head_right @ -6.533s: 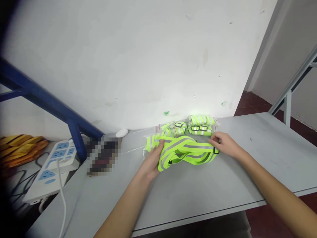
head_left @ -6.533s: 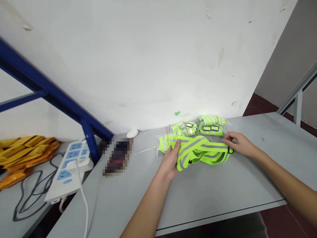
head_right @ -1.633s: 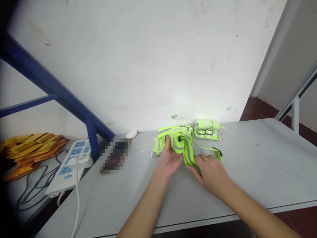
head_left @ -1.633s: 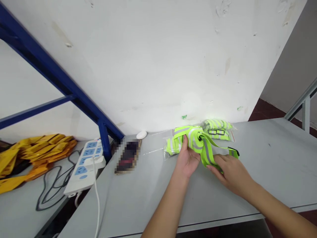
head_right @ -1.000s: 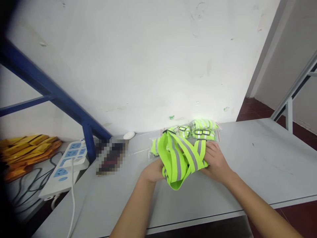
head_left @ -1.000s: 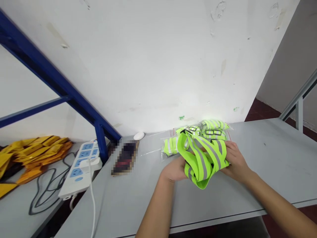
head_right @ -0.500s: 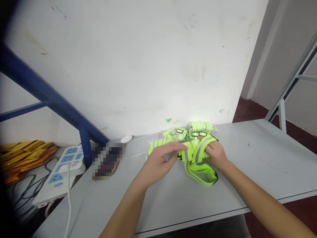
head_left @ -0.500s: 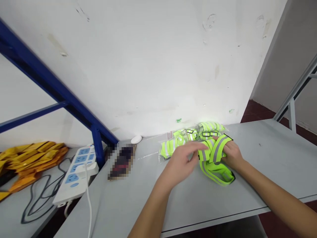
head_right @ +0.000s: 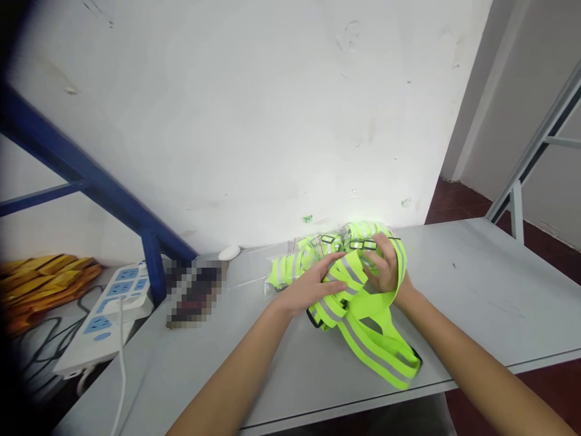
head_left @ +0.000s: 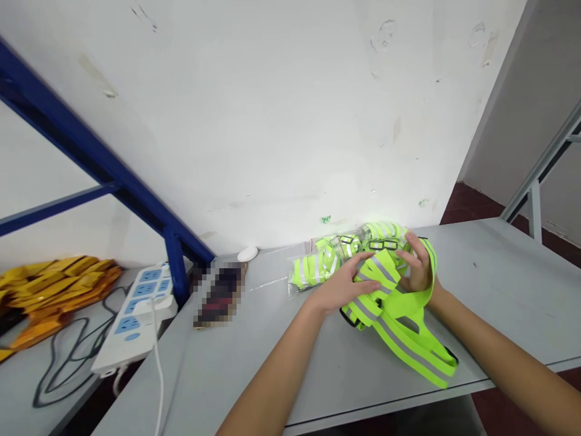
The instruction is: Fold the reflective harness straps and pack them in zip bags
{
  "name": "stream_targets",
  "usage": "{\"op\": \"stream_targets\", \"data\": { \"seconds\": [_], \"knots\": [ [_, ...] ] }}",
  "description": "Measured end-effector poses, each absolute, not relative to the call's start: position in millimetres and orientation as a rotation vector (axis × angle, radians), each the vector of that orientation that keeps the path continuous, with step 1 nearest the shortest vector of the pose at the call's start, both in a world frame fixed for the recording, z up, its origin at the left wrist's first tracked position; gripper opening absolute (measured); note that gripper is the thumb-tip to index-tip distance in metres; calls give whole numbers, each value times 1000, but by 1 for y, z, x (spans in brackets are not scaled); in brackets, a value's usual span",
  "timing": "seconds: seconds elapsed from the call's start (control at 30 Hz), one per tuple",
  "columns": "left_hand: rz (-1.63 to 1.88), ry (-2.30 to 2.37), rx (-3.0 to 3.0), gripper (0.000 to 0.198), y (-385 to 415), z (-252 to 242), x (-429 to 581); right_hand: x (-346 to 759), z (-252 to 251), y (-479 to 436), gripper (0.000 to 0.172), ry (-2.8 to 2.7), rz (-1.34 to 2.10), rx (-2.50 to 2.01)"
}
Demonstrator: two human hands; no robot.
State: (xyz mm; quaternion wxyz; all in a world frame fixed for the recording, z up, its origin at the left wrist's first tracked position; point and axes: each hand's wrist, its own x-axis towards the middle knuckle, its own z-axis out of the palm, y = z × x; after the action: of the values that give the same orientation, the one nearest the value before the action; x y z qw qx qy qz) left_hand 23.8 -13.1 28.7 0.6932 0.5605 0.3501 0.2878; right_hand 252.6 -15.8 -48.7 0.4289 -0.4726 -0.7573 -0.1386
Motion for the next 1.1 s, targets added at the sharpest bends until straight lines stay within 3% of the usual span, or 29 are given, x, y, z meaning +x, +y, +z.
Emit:
{"op": "stream_targets", "data": {
  "seconds": [0.07,0.23,0.33,0.53,0.67,0.8,1.1],
  "knots": [
    [710,797,1119,67,-17,24,18,266,-40,-20,39,-1878,-495,-1131],
    [938,968,884,58,-27,10,2,301,-38,-57,38,-2429,-365,-956],
    [907,934,851,57,-32,-1,-6,316,-48,-83,36,-2470,-343,-816],
    [807,814,646,52,-36,-22,-16,313,-38,-94,17,-2258,-295,-956],
    [727,875,396,43,-36,-22,-15,261,-4,-75,23,-2127,157,-1208],
    [729,826,347,54,-43,-14,-6,188,26,-60,28,-2160,724,-1338],
    [660,862,520,72,-47,-22,-1,143,20,-45,24,-1901,1114,-1372]
  ]
}}
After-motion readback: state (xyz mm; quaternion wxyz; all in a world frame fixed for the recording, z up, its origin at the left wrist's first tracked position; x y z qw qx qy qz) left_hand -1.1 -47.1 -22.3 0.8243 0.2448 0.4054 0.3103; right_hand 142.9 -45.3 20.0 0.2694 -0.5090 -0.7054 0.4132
